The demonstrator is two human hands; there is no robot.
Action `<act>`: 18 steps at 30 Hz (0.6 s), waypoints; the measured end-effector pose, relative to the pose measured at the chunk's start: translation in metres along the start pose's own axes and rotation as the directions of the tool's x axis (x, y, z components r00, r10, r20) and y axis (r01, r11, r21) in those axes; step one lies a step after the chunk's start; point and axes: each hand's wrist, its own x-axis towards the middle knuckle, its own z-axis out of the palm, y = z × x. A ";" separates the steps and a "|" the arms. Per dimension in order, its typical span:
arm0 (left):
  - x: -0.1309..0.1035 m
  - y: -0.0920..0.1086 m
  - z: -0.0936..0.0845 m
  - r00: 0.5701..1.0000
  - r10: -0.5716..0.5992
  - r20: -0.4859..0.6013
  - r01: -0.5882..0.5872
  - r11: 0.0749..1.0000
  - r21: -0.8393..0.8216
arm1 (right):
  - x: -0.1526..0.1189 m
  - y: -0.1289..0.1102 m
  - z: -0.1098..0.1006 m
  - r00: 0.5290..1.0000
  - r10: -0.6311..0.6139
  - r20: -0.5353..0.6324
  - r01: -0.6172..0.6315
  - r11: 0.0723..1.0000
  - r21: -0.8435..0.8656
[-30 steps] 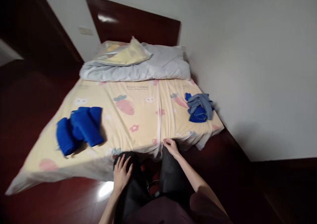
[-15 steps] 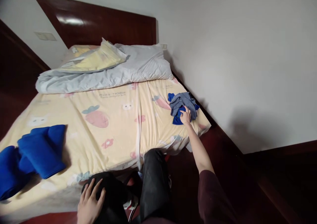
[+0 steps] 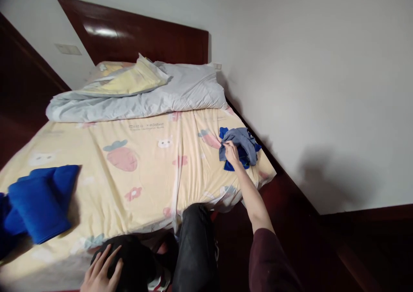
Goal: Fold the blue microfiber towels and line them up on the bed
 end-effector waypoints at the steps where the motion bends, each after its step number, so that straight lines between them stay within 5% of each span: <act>1: -0.001 -0.001 0.001 1.000 0.009 -0.001 -0.009 1.000 0.006 | -0.006 -0.013 -0.001 0.998 -0.069 -0.012 0.070 0.995 0.069; 6: -0.005 -0.004 0.003 0.998 0.049 -0.025 -0.050 0.998 -0.036 | -0.053 -0.094 -0.001 0.968 -0.239 -0.075 0.250 0.904 0.347; 9: -0.011 0.010 -0.002 0.995 0.100 -0.019 -0.102 0.986 -0.132 | -0.094 -0.148 0.002 0.944 -0.324 -0.060 0.311 0.815 0.489; 18: -0.020 0.137 -0.061 0.981 0.168 -0.099 -0.194 0.796 -0.573 | -0.226 -0.305 -0.007 0.853 -0.520 0.034 0.295 0.535 0.791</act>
